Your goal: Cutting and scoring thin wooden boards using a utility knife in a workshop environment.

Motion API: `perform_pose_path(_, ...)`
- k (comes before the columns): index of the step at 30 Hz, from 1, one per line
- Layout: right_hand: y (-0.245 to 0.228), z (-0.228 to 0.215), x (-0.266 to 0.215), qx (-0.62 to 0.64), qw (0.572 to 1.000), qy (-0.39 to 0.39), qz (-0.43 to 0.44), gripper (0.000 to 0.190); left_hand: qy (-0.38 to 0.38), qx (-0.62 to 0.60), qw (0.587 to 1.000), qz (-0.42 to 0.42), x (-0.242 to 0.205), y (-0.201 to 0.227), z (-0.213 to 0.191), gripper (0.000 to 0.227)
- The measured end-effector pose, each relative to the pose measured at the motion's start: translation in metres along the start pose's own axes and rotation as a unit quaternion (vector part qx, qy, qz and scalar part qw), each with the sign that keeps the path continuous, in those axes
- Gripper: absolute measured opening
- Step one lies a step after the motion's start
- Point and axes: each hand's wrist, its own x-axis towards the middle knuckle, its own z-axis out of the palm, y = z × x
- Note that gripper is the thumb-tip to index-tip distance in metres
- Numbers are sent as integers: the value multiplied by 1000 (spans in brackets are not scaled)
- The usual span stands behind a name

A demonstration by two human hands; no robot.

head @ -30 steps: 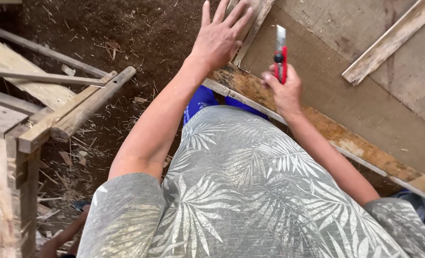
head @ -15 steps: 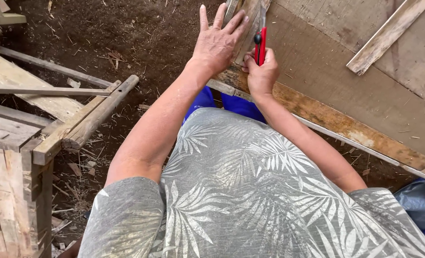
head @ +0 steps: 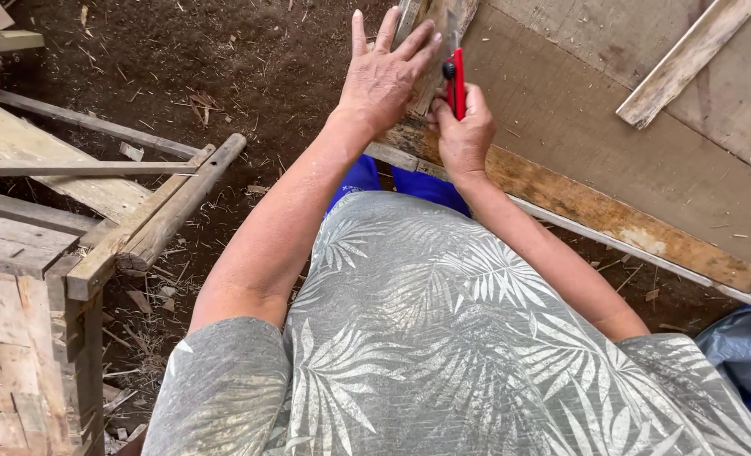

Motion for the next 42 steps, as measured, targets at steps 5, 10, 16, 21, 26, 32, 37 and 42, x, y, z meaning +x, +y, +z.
perform_pose_path(5,21,0,4,117,989,-20,93,30,55,7,998,36,-9,-1,-12,78)
perform_pose_path(10,12,-6,-6,148,978,-59,136,38,-15,0,1000,16,-20,6,-8,65)
perform_pose_path(16,3,-25,-5,127,980,-104,116,38,73,-30,997,0,-16,9,8,67)
perform_pose_path(21,-8,-61,-17,2,990,-136,38,47,96,-26,995,-9,-9,10,5,76)
perform_pose_path(26,8,-107,-24,-154,955,-231,-103,46,87,-9,996,-21,5,15,-3,56)
perform_pose_path(32,15,-124,-17,-181,943,-230,-158,41,75,0,997,-20,20,8,-3,96)
perform_pose_path(37,22,-112,-12,-264,877,-268,-298,44,24,-22,999,7,26,0,-26,101)
perform_pose_path(42,24,-96,-3,-302,840,-273,-359,43,-74,-14,997,18,30,-1,-46,106)
